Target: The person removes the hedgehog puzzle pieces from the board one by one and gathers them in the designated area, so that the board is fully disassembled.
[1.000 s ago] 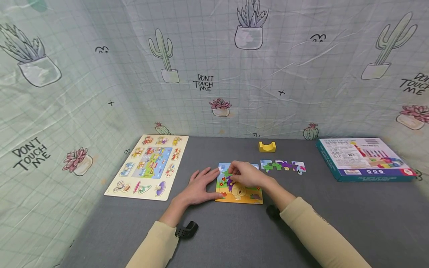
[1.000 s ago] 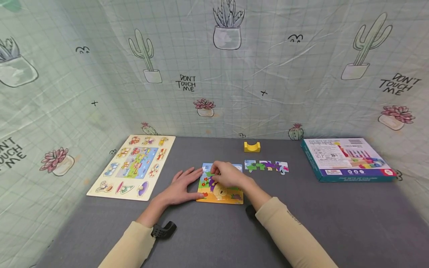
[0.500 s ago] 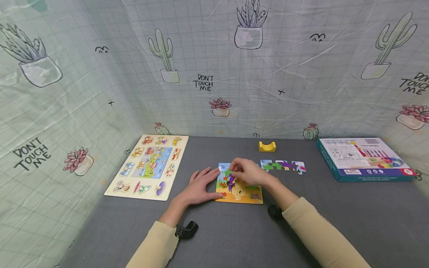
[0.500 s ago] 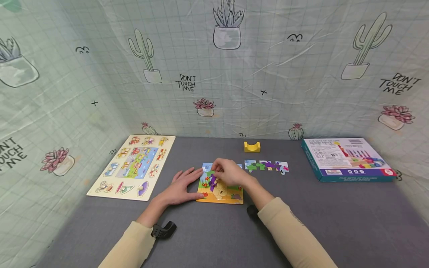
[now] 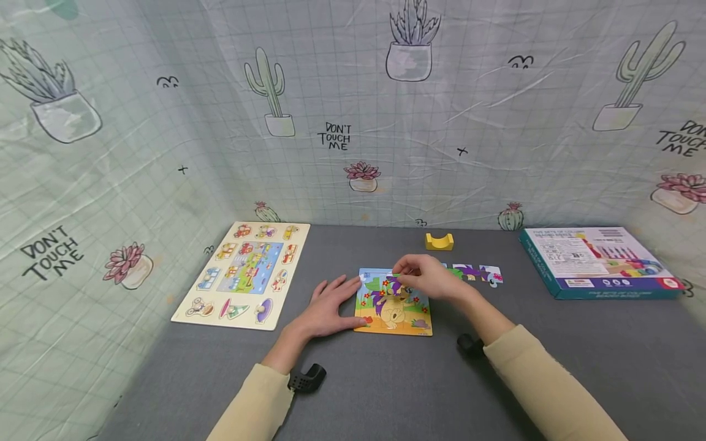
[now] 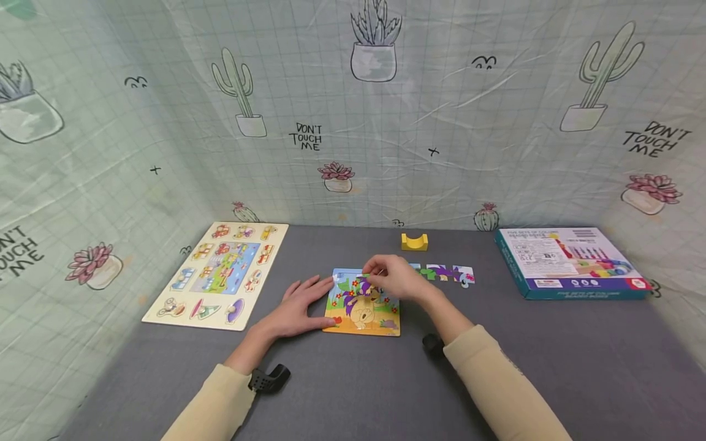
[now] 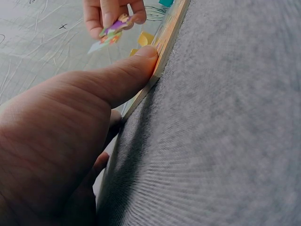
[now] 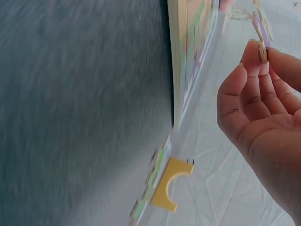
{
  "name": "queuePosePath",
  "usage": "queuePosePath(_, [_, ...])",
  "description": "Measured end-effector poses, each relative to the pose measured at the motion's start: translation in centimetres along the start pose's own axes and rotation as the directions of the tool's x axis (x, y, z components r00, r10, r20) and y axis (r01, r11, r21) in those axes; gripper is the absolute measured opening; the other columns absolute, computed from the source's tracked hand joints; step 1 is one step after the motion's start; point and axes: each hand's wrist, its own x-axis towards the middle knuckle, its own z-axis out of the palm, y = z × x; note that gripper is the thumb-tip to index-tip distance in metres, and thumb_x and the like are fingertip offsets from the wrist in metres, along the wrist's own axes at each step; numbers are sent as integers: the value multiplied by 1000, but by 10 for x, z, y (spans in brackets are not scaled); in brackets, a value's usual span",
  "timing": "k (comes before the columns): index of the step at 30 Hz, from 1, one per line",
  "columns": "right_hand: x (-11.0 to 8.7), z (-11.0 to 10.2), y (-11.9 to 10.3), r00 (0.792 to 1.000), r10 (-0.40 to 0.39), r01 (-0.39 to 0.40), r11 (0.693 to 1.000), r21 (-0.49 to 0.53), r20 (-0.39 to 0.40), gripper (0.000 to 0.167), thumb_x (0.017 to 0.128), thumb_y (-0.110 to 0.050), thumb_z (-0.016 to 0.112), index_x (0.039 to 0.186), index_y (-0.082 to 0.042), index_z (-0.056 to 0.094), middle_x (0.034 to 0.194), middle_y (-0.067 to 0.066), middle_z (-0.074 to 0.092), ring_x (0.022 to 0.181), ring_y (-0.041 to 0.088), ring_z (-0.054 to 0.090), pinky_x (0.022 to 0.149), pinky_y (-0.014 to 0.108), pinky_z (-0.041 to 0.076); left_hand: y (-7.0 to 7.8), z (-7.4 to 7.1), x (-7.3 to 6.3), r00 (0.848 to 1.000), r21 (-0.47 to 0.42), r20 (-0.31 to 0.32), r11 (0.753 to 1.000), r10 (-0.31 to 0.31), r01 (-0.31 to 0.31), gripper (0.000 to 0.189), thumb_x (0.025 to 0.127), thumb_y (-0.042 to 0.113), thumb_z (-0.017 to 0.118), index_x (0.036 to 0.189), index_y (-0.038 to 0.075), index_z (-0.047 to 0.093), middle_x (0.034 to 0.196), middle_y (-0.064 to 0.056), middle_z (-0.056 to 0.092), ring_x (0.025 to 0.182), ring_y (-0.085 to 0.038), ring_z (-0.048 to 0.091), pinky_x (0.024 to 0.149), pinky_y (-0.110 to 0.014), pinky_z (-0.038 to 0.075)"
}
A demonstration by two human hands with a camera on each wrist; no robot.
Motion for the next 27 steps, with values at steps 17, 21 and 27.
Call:
queuePosePath(17, [-28, -36, 35, 997, 62, -63, 998, -14, -50, 15, 100, -7, 63, 111, 3, 66, 97, 9, 65, 88, 25, 60, 78, 37, 52, -1, 1, 0, 1000, 5, -1, 1000, 4, -4, 87, 89, 55, 72, 158, 13, 38, 161, -3, 36, 152, -29, 18, 117, -59, 4])
queuePosePath(21, [-35, -43, 41, 995, 73, -75, 997, -35, -62, 15, 99, -6, 64, 110, 3, 65, 96, 9, 65, 86, 24, 59, 76, 36, 52, -1, 1, -1, 1000, 5, -1, 1000, -3, 3, 87, 89, 55, 71, 158, 14, 38, 161, -2, 35, 152, -28, 18, 118, -58, 3])
queuePosePath(27, [-45, -50, 51, 994, 80, -85, 994, -64, -67, 14, 100, -7, 63, 109, 4, 65, 96, 8, 65, 85, 22, 58, 74, 34, 51, -1, 1, -1, 1000, 6, 2, 1000, -2, 2, 87, 89, 55, 71, 158, 14, 38, 161, -2, 35, 152, -28, 18, 118, -58, 3])
